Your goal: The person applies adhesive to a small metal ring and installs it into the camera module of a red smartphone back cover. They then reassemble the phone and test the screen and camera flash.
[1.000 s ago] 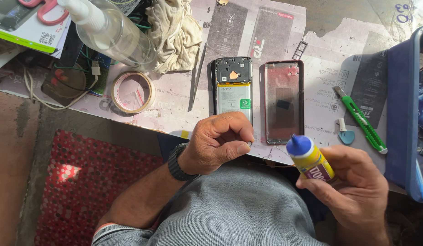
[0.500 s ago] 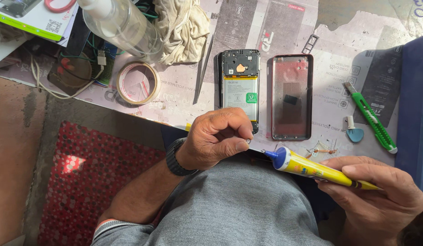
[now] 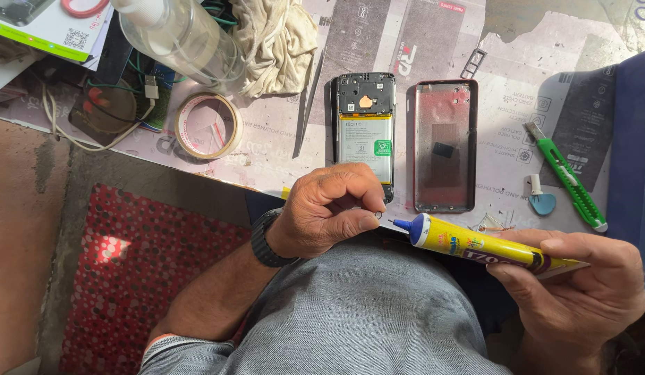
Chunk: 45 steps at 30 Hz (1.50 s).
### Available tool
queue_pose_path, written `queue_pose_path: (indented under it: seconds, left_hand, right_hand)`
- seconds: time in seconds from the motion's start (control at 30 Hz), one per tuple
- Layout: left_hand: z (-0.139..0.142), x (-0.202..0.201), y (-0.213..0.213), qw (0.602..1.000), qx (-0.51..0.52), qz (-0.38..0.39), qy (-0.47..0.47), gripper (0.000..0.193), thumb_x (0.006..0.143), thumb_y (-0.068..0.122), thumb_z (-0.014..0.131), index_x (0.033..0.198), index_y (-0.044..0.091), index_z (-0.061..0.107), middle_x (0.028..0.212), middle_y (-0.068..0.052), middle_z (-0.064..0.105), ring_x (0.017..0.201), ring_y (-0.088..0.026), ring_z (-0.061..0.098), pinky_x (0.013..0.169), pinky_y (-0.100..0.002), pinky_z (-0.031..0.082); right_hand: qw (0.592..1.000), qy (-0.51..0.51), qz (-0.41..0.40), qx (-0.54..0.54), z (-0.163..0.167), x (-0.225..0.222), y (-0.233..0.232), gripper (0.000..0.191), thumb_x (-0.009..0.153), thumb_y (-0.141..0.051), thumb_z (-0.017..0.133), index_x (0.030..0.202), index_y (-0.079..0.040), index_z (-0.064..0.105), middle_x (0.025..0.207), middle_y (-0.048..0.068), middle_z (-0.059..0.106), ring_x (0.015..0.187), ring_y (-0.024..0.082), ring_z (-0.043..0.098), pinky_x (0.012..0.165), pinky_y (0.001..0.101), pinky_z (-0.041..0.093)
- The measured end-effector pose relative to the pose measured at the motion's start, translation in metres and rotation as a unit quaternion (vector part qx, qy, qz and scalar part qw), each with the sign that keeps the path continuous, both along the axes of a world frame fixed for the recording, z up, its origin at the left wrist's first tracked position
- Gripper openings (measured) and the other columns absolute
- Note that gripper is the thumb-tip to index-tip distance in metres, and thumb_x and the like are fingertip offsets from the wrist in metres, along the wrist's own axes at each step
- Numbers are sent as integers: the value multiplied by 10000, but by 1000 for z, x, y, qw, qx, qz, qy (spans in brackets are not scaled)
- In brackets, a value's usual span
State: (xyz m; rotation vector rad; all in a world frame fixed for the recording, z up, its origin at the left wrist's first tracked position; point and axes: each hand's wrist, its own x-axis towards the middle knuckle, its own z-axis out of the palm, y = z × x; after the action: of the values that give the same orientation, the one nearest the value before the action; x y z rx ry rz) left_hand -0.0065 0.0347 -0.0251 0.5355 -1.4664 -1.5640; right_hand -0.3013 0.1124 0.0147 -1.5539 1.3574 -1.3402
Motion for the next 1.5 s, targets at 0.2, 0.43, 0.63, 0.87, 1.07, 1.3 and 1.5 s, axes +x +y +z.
queue_pose_path:
  seconds: [0.2,0.43,0.63,0.87,1.07,1.3,1.5]
  left_hand:
    - [1,-1,-3,1000,-3,-2,-13,178,1023,147,740,1116,22,654,1020,-57,642,904,-107,613,815,-233,530]
    - [3,-1,-6,999,-18,0,-32,188,1023,181,740,1103,33,656,1021,-54,641,894,-119,615,812,-245,525]
    - [1,-3,-6,1000,-16,-8,-20,195,1030,200,734,1107,39,656,1019,-46,642,889,-105,617,803,-235,532]
    - [0,-3,-4,1000,13,-14,-4,206,1023,198,734,1113,30,655,1048,-54,636,893,-101,605,793,-233,531]
    - [-1,-2,-4,1000,1,-14,-4,183,1030,173,732,1113,31,653,1051,-49,636,902,-101,604,815,-232,529]
    - [-1,-3,-3,1000,12,-15,1,195,1024,179,740,1109,24,658,1026,-49,634,898,-103,608,811,-232,530]
    - [0,-2,-4,1000,-4,-9,-11,196,1025,185,738,1108,27,656,1027,-49,639,902,-107,613,818,-235,531]
  right_hand:
    - [1000,27,4,-8,0,0,-2,464,923,-84,760,1225,11,422,982,285,704,991,283,765,799,296,678]
    - [1000,22,2,-5,1,1,-2,460,952,-91,763,1245,2,420,992,281,709,1010,276,765,816,287,676]
    - [1000,20,6,-12,-3,0,-5,458,930,-99,765,1221,-1,425,1002,283,708,997,272,764,791,278,677]
    - [1000,19,8,-16,-4,0,-4,458,943,-92,769,1236,-2,428,991,276,711,1004,275,767,800,280,679]
    - [1000,16,9,-17,-3,-1,-3,457,947,-84,768,1239,-1,426,996,276,709,1010,280,766,813,288,682]
    - [1000,14,0,-11,-4,1,1,454,962,-80,782,1225,9,423,993,282,710,1006,282,766,833,296,675]
    - [1000,19,-3,-15,-4,0,-1,461,955,-89,781,1238,5,429,972,277,716,994,267,771,803,286,676]
